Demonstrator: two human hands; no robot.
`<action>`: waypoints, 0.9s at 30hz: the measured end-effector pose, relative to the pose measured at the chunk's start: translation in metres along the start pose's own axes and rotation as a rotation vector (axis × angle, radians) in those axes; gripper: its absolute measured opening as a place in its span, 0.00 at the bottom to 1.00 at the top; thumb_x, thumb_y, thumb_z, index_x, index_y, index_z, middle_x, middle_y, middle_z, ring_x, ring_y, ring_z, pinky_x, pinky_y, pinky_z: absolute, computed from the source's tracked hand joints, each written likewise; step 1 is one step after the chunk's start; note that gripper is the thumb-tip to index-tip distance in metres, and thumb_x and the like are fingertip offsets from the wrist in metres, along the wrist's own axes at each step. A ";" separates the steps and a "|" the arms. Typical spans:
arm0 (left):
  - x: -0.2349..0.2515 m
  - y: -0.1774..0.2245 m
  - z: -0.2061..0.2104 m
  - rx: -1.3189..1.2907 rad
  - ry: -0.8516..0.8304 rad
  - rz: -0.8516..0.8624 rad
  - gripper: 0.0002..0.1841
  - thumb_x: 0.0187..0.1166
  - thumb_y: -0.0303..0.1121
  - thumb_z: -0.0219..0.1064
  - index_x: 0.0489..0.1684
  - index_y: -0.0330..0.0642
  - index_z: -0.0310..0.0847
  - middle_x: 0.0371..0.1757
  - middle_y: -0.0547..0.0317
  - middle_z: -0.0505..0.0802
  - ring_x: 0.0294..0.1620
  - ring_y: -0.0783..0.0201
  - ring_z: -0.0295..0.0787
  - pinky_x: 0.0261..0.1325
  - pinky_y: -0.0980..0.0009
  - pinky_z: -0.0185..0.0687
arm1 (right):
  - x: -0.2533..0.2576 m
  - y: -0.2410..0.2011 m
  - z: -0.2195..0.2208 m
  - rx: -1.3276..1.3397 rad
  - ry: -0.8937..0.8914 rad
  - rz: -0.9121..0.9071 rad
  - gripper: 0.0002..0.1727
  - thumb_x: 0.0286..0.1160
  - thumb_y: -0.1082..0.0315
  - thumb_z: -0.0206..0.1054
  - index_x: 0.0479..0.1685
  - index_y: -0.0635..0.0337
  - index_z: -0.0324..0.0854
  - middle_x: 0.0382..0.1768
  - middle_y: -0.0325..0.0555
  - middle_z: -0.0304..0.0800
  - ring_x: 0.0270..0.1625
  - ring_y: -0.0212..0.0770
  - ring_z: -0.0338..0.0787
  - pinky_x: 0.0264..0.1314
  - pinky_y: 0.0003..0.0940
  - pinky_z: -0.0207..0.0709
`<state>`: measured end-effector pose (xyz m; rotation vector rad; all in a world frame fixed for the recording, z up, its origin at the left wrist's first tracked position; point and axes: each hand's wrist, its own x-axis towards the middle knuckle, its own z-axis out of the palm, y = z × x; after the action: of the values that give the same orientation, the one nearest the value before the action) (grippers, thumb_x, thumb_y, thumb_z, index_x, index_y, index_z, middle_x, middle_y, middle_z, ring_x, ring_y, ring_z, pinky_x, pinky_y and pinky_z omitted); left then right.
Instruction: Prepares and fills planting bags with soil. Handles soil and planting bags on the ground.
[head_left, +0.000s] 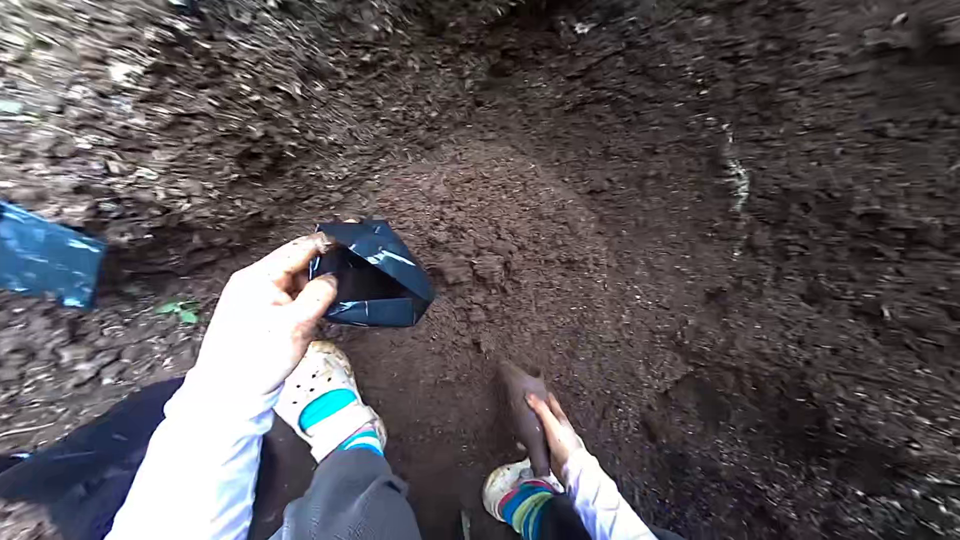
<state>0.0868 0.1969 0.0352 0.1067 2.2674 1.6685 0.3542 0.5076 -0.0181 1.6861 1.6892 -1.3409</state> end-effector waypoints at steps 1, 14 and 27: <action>-0.001 0.000 0.006 -0.002 -0.016 -0.007 0.19 0.75 0.29 0.62 0.64 0.47 0.85 0.46 0.72 0.93 0.37 0.87 0.86 0.42 0.84 0.82 | 0.004 0.016 -0.012 -0.021 0.070 0.052 0.40 0.86 0.47 0.62 0.92 0.55 0.55 0.68 0.68 0.81 0.55 0.61 0.90 0.51 0.60 0.86; 0.001 0.011 0.026 0.104 -0.103 0.022 0.20 0.77 0.34 0.62 0.67 0.54 0.85 0.45 0.70 0.94 0.34 0.82 0.86 0.39 0.76 0.82 | 0.024 -0.165 -0.035 0.010 -0.098 -0.228 0.32 0.87 0.46 0.57 0.88 0.45 0.59 0.49 0.56 0.89 0.37 0.51 0.92 0.38 0.48 0.89; 0.018 0.001 0.051 -0.032 -0.137 -0.014 0.18 0.77 0.28 0.63 0.63 0.52 0.85 0.41 0.77 0.92 0.31 0.88 0.83 0.36 0.87 0.79 | 0.053 -0.175 -0.042 -0.246 -0.078 -0.188 0.32 0.86 0.44 0.60 0.84 0.48 0.67 0.47 0.55 0.89 0.35 0.47 0.90 0.34 0.44 0.86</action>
<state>0.0855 0.2485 0.0190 0.1915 2.1355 1.6378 0.1969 0.6039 0.0164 1.3498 1.9175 -1.2022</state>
